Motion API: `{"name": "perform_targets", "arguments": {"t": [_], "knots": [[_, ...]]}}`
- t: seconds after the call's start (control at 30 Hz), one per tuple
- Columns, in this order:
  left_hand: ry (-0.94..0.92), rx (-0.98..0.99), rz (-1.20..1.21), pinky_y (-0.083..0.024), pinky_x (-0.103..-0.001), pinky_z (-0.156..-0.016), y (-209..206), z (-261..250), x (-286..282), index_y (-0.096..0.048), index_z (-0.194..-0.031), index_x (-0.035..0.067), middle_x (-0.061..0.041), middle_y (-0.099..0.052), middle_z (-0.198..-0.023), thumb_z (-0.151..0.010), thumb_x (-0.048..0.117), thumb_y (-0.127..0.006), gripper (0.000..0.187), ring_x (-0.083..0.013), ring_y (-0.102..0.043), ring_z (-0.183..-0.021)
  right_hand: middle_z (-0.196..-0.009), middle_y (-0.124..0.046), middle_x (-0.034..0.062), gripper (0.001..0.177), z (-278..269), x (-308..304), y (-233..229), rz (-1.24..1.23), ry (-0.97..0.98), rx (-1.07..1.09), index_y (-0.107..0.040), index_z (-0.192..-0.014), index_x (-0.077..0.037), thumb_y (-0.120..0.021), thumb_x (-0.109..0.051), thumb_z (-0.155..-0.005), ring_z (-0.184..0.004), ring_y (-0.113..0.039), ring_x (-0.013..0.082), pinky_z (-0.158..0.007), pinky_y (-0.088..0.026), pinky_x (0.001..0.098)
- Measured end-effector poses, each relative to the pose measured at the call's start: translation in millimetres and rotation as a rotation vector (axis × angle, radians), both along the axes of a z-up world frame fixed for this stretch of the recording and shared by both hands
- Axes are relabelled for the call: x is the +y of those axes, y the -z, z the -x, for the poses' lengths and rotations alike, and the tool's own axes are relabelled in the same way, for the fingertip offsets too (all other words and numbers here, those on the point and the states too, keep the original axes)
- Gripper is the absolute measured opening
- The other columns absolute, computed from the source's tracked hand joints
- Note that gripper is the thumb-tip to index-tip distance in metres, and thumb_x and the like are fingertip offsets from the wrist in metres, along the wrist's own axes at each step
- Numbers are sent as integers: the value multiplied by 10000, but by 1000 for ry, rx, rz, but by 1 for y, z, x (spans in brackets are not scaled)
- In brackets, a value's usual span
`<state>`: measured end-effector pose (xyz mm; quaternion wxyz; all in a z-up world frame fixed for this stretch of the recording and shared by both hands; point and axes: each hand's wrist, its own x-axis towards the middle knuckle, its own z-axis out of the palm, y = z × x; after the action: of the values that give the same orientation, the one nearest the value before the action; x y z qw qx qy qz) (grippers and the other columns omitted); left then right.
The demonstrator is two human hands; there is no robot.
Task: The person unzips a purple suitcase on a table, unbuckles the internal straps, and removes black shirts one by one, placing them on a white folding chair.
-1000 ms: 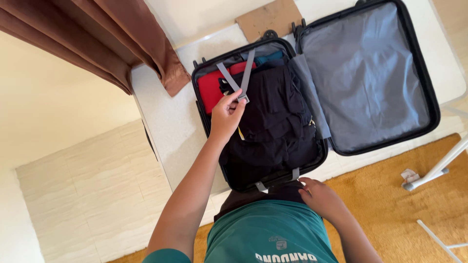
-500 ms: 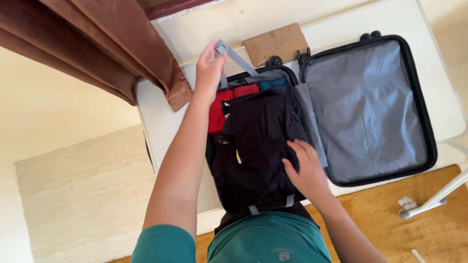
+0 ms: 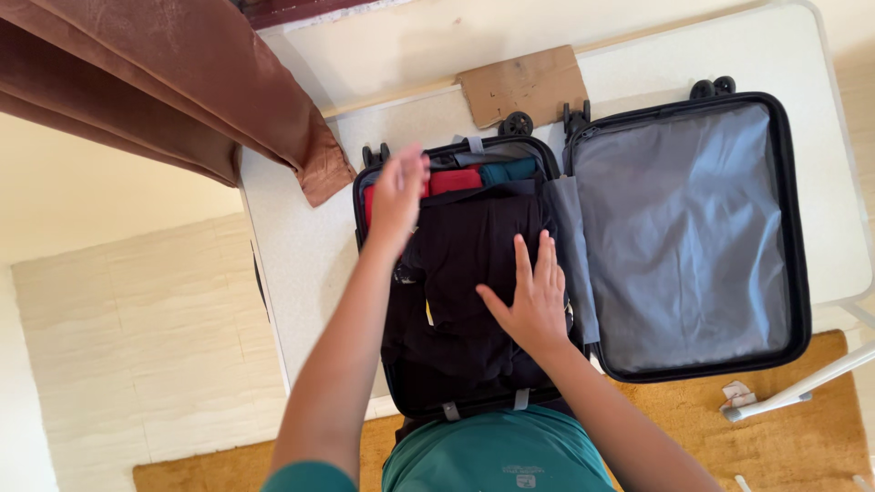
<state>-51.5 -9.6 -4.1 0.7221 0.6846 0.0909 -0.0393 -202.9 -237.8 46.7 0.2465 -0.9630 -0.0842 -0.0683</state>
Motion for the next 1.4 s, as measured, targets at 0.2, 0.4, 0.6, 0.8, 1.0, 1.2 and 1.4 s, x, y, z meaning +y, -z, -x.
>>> {"name": "perform_targets", "arguments": {"t": [0.2, 0.4, 0.6, 0.8, 1.0, 1.2, 1.4], "knots": [[28, -204, -509, -416, -405, -1156, -38, 117, -17, -668, -1322, 54, -188, -581, -1441, -1005, 285, -667, 393, -331, -551, -1370, -1398, -471, 307, 702, -13, 8, 7, 88, 22, -69, -433, -1525, -42, -710, -325, -945, -1244, -511, 469, -995, -441, 533], [55, -169, -485, -338, -425, -1199, -41, 149, -23, -498, -1478, 21, -212, -415, -1588, -1022, 293, -616, 543, -355, -429, -1468, -1123, -641, 185, 318, -20, -8, -6, -130, 51, -19, -645, -1305, -41, -618, -186, -1023, -1045, -619, 390, -917, -502, 467], [49, -191, -457, -302, -427, -1247, -44, 147, -19, -397, -1551, -1, -218, -398, -1623, -1081, 290, -534, 569, -359, -392, -1520, -953, -646, 309, 361, 0, -28, -35, -324, 447, 182, -593, -1051, 51, -528, -298, -1116, -956, -611, 516, -782, -489, 519], [142, -306, -469, -308, -428, -1227, -52, 165, -26, -309, -1570, -34, -260, -395, -1587, -994, 332, -664, 770, -378, -397, -1488, -1037, -721, 192, 368, 43, -34, -81, -626, 491, -33, -618, -1194, 26, -472, -303, -1116, -952, -699, 297, -849, -527, 393], [190, -205, -314, -448, -380, -1092, -49, 179, -16, -411, -1460, -16, -185, -563, -1338, -881, 163, -782, 710, -290, -588, -1262, -966, -662, 65, 382, 107, -33, -80, -874, 592, 74, -652, -1142, -1, -476, -340, -1150, -874, -560, 125, -794, -484, 334], [199, -128, -2, -524, -310, -1019, -27, 184, 4, -484, -1303, 1, -90, -627, -1146, -874, -75, -697, 484, -170, -655, -1092, -860, -644, 133, 440, 149, -47, -75, -474, 997, 298, -645, -1040, 26, -498, -375, -1148, -801, -573, 198, -746, -462, 362], [122, -151, 161, -520, -307, -1013, -34, 168, 11, -491, -1337, 23, -104, -643, -1248, -941, -92, -588, 423, -161, -642, -1142, -1199, -630, 48, 316, 165, -88, -109, -1295, 720, -354, -553, -1292, -23, -497, -316, -1188, -1103, -610, 147, -1039, -522, 322]]}}
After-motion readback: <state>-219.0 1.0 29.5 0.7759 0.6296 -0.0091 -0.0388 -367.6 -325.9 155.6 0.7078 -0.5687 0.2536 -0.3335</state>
